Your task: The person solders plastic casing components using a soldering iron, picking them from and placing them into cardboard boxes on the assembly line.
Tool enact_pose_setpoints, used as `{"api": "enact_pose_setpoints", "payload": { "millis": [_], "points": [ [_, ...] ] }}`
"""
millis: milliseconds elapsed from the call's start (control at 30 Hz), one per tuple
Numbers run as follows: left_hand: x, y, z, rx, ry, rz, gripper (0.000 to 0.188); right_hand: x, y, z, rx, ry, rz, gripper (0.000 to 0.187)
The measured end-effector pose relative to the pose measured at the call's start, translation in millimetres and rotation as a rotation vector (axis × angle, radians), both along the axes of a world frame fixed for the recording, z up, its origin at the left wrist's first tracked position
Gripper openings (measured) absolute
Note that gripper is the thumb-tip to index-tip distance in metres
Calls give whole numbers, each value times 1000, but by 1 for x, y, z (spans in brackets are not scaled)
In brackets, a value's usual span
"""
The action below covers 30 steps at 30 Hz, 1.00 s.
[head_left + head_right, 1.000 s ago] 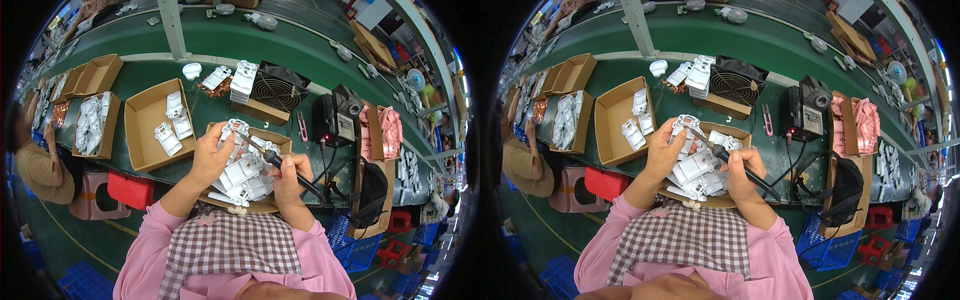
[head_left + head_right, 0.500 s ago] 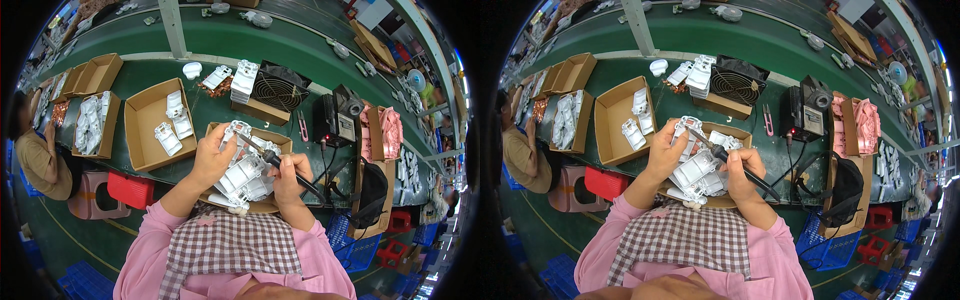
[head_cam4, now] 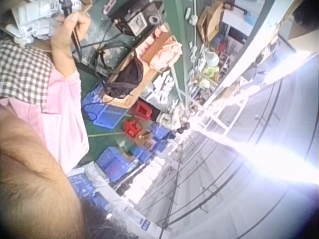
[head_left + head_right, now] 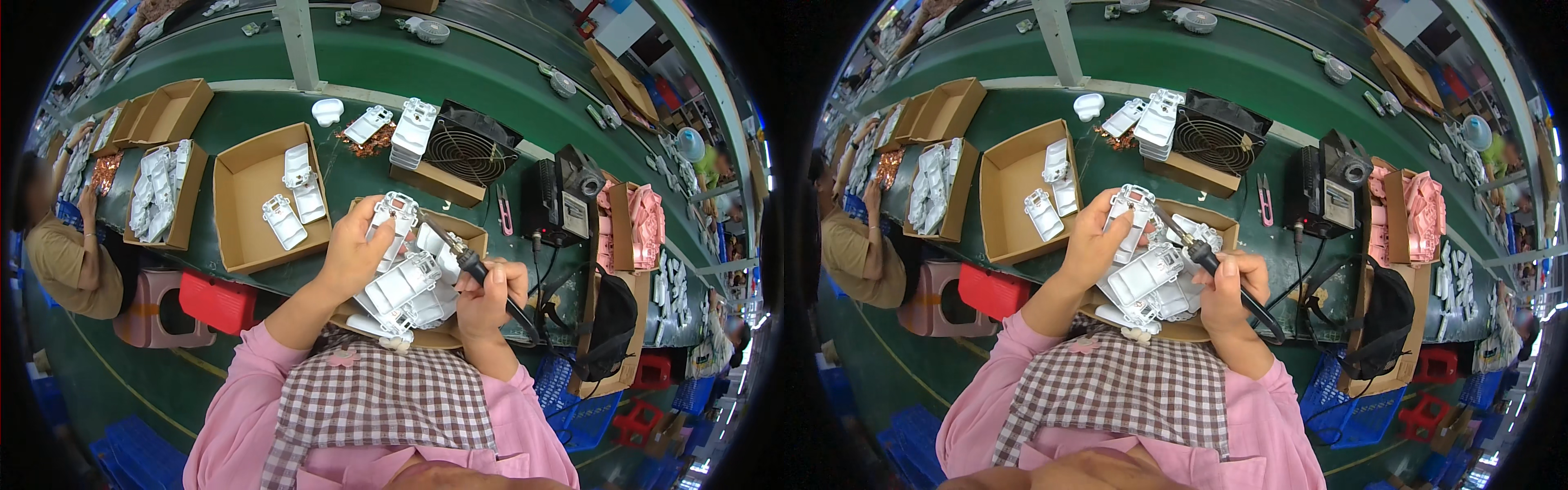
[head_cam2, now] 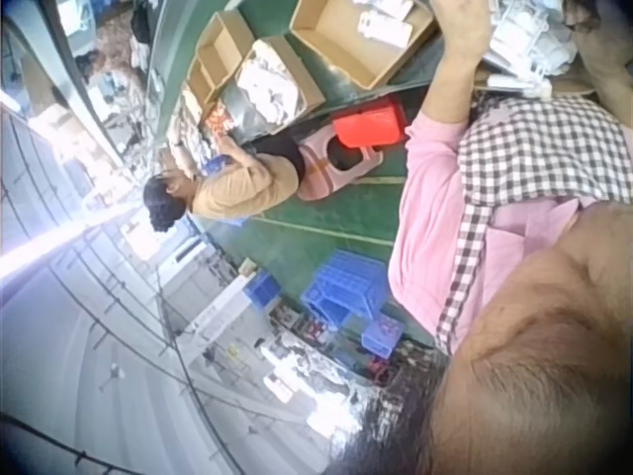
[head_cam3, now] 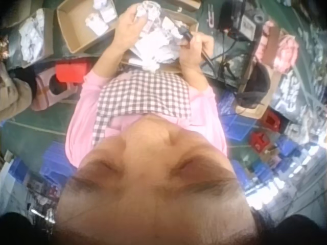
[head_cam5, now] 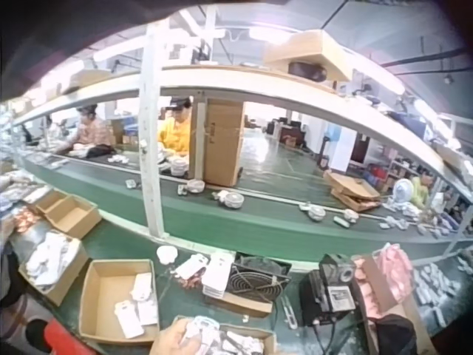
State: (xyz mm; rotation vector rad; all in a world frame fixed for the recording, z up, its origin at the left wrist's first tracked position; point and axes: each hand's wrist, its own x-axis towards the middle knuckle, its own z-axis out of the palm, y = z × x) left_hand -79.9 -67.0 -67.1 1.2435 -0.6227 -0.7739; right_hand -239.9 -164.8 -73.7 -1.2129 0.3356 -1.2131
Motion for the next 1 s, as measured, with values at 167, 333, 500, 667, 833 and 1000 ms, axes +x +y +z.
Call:
{"api": "enact_pose_setpoints", "payload": {
  "millis": [167, 333, 500, 667, 833, 1000],
  "points": [
    [1, 2, 4, 12, 126, -32, 22, 1, 0, 3, 0, 20, 14, 19],
    [-1, 0, 1, -19, 111, -50, 20, -1, -3, -2, -49, 68, 2, 19],
    [0, 1, -5, 3, -21, -33, 21, -1, -1, 1, -44, 26, 2, 17],
    [0, 3, -4, 90, -243, 26, 21, -2, -1, 0, -18, 66, 8, 16],
    [-4, 4, 1, 97, -297, 36, 18, -3, -1, 1, 13, 100, 41, 14],
    [-7, 3, 2, 56, -230, 84, 22, -2, 0, 2, 9, 148, 53, 12]
  ]
}}
